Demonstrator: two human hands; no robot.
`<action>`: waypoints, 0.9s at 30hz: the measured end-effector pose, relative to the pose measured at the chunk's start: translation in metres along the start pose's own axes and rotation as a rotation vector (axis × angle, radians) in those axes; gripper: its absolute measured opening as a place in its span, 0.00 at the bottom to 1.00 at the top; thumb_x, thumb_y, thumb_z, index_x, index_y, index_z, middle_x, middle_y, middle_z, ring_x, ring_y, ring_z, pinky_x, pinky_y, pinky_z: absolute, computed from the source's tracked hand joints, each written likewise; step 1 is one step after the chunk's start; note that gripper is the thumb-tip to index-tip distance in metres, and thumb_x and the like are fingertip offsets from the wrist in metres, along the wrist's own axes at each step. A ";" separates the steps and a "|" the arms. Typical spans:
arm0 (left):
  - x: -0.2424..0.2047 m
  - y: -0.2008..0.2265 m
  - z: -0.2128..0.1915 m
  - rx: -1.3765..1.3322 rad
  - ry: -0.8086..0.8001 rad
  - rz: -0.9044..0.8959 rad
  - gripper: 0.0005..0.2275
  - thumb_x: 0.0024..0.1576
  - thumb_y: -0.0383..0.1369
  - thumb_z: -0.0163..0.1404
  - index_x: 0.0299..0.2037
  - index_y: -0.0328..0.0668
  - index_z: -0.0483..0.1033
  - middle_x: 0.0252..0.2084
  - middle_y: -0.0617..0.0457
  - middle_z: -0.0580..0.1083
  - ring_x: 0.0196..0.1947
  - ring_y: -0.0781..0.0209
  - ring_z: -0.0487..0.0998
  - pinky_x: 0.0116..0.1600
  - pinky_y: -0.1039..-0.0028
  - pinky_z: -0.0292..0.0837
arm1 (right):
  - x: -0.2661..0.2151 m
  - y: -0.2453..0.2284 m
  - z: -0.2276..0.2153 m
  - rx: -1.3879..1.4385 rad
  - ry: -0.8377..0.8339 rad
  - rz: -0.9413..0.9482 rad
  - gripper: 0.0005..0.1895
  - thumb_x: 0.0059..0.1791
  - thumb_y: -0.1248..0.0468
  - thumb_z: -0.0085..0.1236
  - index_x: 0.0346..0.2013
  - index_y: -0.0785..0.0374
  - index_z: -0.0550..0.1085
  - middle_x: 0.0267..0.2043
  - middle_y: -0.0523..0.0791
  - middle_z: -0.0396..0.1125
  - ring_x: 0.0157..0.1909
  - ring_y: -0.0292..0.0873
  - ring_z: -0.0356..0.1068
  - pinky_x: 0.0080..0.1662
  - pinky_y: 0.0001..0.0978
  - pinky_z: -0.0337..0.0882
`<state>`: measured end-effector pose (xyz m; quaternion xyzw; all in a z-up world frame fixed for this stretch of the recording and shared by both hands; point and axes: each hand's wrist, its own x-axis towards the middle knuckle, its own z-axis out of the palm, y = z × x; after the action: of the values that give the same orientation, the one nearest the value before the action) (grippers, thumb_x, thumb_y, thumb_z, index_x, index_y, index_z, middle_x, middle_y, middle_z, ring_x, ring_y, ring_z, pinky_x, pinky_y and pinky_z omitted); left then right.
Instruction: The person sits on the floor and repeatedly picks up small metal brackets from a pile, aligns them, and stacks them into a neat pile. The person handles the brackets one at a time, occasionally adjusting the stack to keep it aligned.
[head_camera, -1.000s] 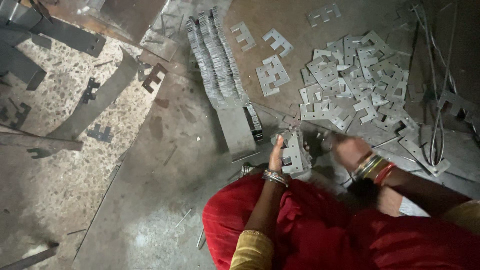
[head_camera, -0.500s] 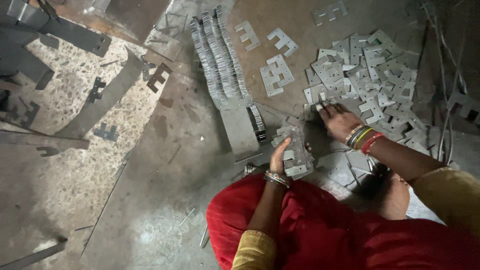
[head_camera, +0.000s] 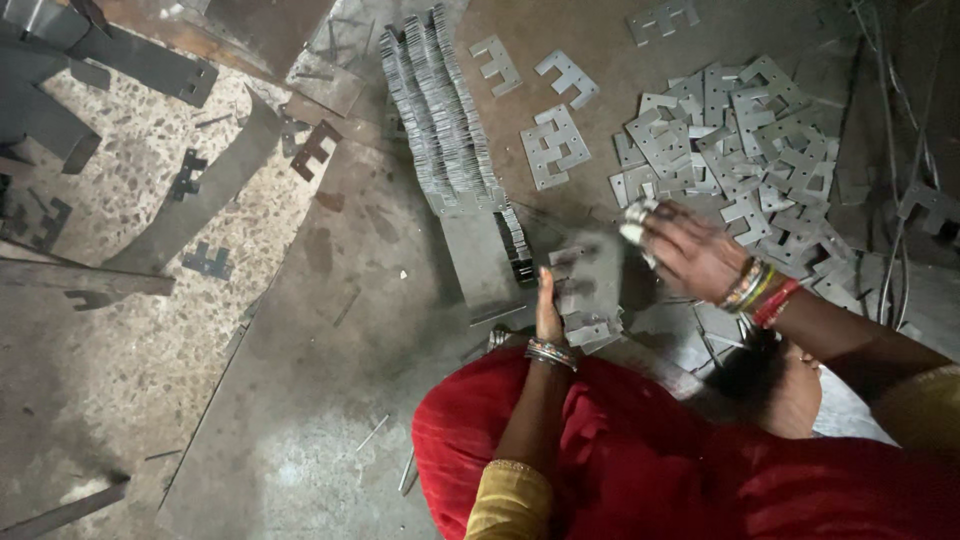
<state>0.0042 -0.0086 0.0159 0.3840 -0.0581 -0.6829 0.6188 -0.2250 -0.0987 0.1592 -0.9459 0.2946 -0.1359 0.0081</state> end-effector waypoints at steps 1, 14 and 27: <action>0.001 -0.002 -0.003 -0.067 -0.034 -0.061 0.25 0.65 0.51 0.44 0.61 0.39 0.72 0.52 0.50 0.78 0.48 0.59 0.81 0.54 0.67 0.79 | 0.005 0.001 0.003 0.007 -0.080 0.099 0.30 0.43 0.64 0.57 0.61 0.63 0.67 0.65 0.54 0.63 0.68 0.54 0.61 0.68 0.49 0.61; 0.037 -0.060 -0.079 0.026 -0.019 0.005 0.23 0.67 0.48 0.45 0.63 0.38 0.72 0.57 0.55 0.74 0.52 0.66 0.78 0.57 0.76 0.75 | 0.048 0.023 0.103 -0.135 -0.076 -0.309 0.22 0.47 0.64 0.52 0.56 0.61 0.71 0.66 0.50 0.65 0.68 0.51 0.66 0.69 0.42 0.67; 0.017 -0.054 -0.053 -0.078 -0.135 -0.119 0.24 0.65 0.51 0.46 0.64 0.45 0.69 0.55 0.54 0.74 0.50 0.61 0.77 0.55 0.66 0.76 | 0.014 0.009 0.023 1.083 -0.274 0.991 0.24 0.44 0.68 0.61 0.56 0.66 0.73 0.51 0.53 0.74 0.43 0.46 0.77 0.41 0.39 0.82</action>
<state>-0.0060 0.0097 -0.0586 0.3154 -0.0503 -0.7447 0.5860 -0.2126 -0.1151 0.1401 -0.5741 0.5746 -0.1232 0.5701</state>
